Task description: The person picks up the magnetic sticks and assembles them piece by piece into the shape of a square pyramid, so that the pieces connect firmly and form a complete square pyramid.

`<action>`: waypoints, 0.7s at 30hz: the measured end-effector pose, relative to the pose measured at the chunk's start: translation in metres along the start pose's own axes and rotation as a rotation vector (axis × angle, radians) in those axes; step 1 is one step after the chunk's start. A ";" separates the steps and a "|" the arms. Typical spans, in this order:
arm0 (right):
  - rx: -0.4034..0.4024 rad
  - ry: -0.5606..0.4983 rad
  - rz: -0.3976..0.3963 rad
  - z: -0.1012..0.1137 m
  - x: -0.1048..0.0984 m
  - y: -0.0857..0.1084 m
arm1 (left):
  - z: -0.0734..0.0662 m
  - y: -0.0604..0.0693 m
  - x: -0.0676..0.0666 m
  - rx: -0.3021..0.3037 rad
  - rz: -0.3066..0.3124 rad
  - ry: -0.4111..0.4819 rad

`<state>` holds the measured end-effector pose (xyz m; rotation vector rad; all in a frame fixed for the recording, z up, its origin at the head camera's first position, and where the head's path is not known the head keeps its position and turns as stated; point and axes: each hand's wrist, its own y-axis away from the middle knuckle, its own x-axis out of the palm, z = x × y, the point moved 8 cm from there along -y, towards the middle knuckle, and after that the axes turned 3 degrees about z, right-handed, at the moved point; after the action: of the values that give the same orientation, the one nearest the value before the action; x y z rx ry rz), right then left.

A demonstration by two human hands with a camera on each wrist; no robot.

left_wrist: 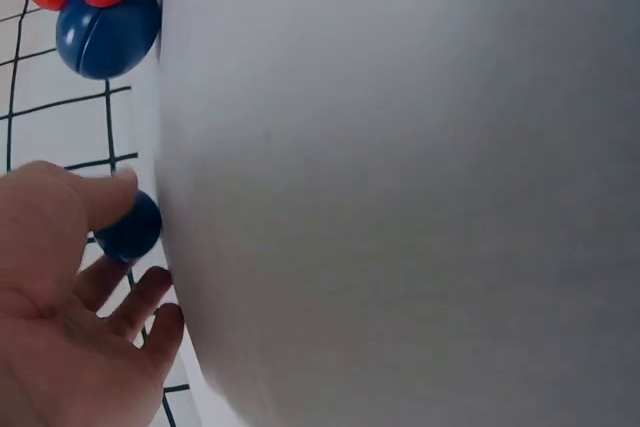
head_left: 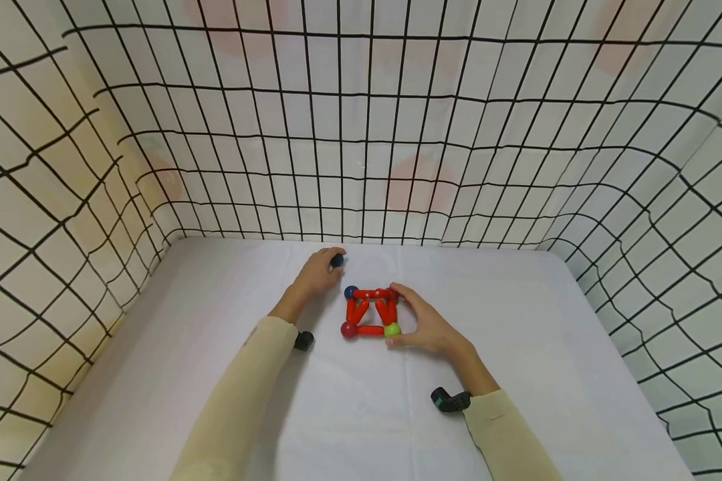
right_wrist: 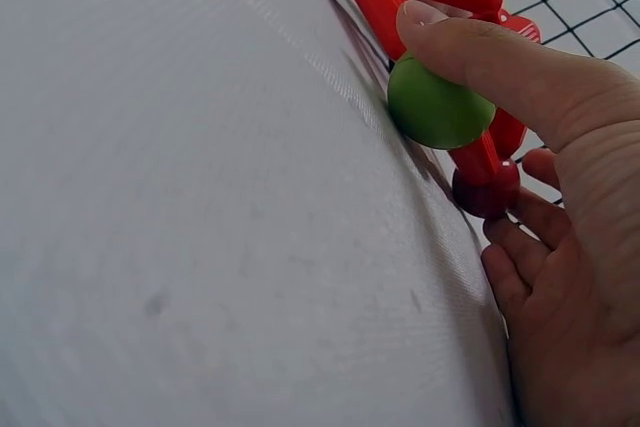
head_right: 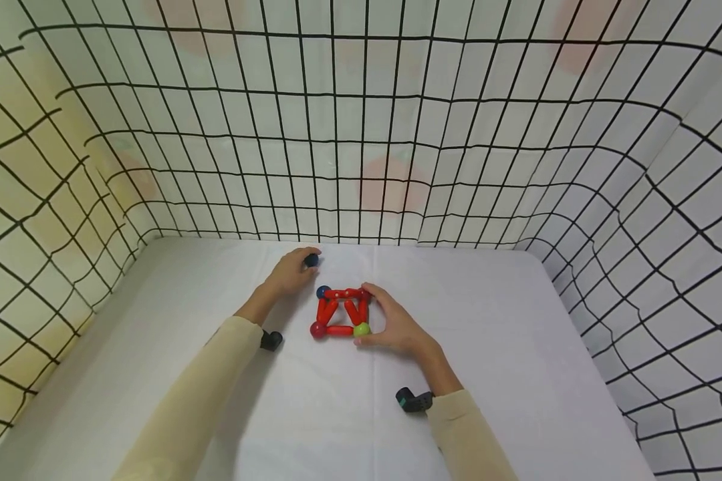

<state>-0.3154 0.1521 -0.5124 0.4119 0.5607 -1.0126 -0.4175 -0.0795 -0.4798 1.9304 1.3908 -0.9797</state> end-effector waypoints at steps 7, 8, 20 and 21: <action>0.000 0.011 -0.005 0.001 0.000 0.002 | 0.007 0.009 -0.003 0.012 -0.084 0.090; -0.004 0.011 -0.006 0.001 0.000 0.002 | 0.007 0.011 -0.003 0.014 -0.083 0.116; -0.010 0.028 0.004 0.002 0.001 0.001 | -0.026 0.055 -0.007 0.199 -0.072 0.412; -0.016 0.028 0.005 0.002 0.001 0.001 | -0.029 0.059 -0.006 0.214 -0.073 0.431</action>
<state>-0.3136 0.1508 -0.5113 0.4140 0.5927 -0.9987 -0.3559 -0.0778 -0.4566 2.3675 1.6550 -0.7998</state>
